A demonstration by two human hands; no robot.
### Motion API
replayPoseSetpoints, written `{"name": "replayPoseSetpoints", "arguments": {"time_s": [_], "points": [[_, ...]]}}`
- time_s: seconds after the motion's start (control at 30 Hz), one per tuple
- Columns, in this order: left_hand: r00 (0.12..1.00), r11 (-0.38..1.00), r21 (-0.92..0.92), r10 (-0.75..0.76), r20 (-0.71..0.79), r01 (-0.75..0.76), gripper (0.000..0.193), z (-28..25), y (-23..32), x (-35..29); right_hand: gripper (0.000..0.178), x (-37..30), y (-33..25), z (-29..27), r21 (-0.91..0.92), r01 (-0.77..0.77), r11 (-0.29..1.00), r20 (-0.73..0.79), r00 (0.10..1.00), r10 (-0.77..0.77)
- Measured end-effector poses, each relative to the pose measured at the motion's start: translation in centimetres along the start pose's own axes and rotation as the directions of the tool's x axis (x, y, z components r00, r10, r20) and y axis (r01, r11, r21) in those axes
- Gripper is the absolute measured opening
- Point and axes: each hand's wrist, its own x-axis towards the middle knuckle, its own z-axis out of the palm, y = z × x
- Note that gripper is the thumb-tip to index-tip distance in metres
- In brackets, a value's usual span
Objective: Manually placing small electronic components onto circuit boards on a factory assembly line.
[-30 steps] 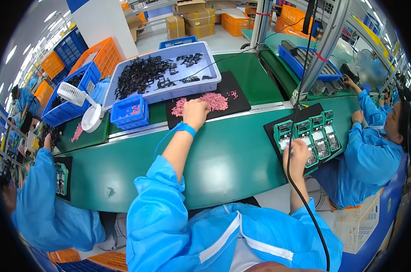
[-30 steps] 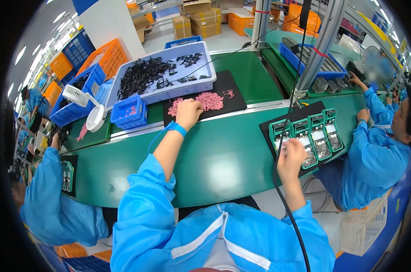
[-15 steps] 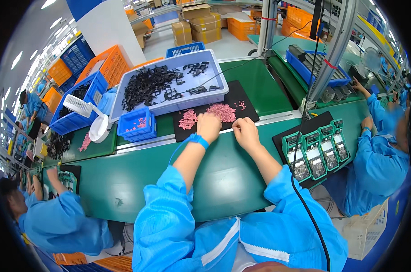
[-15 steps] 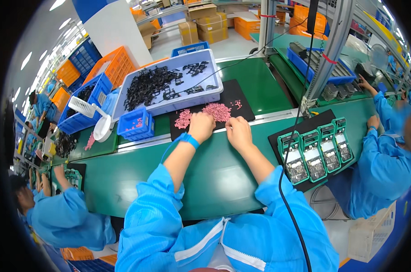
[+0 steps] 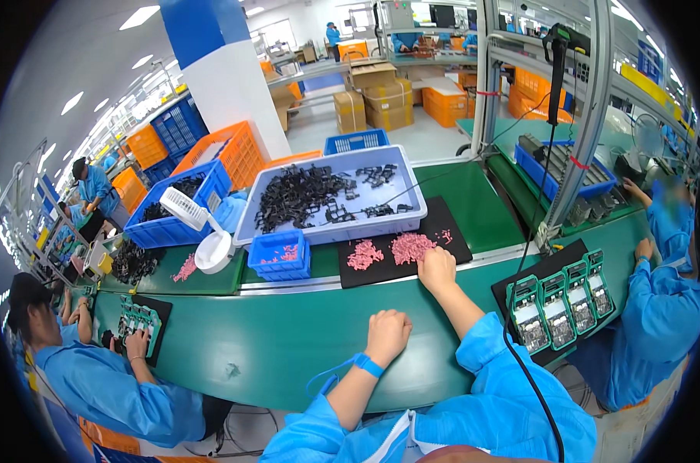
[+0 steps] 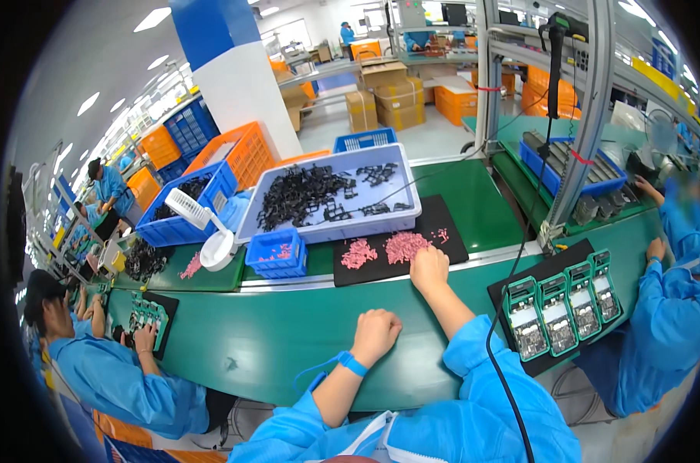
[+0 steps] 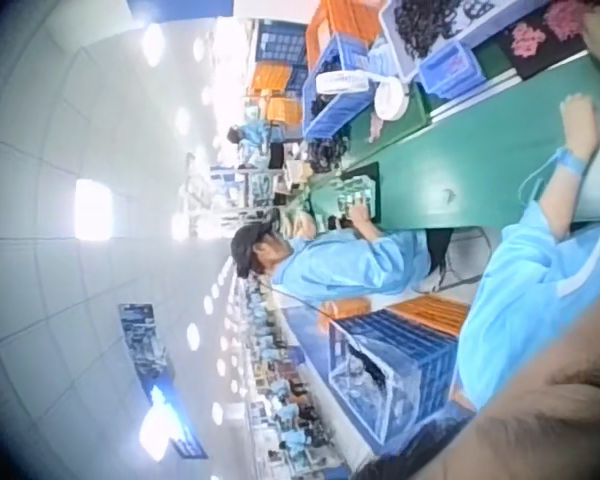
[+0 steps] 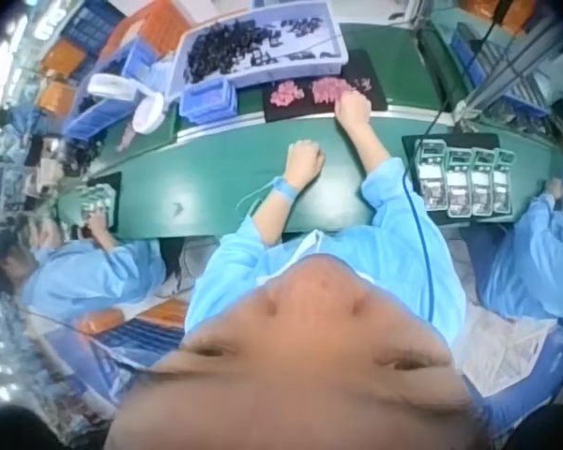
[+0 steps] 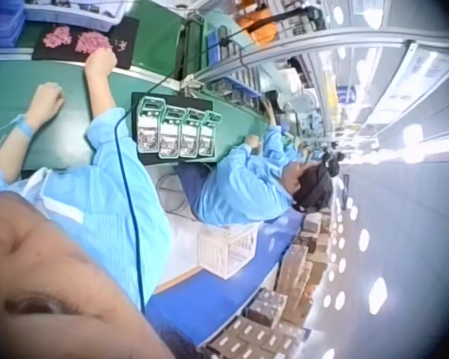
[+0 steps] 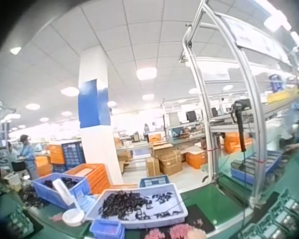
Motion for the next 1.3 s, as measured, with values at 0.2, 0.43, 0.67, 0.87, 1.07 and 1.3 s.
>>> {"name": "replayPoseSetpoints", "arguments": {"time_s": [0.2, 0.43, 0.67, 0.87, 1.07, 1.3], "points": [[0.999, 0.996, -0.084, 0.001, -0.052, -0.006, 0.007, 0.7, -0.2, 0.1, 0.012, 0.8, 1.3, 1.1, -0.053, 0.123, 0.991, 0.035, 0.992, -0.121], [0.997, 0.996, -0.068, 0.05, -0.057, -0.054, 0.007, 0.6, -0.3, 0.1, 0.015, -0.5, 0.1, -1.3, -0.028, 0.142, 0.989, 0.071, 0.988, -0.14], [0.999, 0.998, -0.05, 0.047, 0.006, -0.047, 0.005, 0.9, -0.1, 0.2, 0.016, -7.8, 1.9, -3.4, 0.046, 0.196, 0.98, 0.216, 0.955, -0.201], [0.999, 0.996, -0.082, 0.039, -0.006, -0.04, 0.004, 1.2, -0.5, 0.5, 0.014, -7.9, 2.1, -3.5, 0.081, 0.189, 0.979, 0.233, 0.951, -0.203], [0.997, 0.992, -0.103, 0.071, 0.026, -0.068, 0.004, 1.0, -0.1, 0.4, 0.005, -8.4, 2.7, -3.4, 0.138, 0.172, 0.975, 0.262, 0.943, -0.204], [0.997, 0.992, -0.107, 0.07, 0.038, -0.066, 0.004, 1.1, 0.3, 0.4, 0.003, -8.6, 2.8, -3.9, 0.148, 0.215, 0.965, 0.228, 0.942, -0.245]]}}
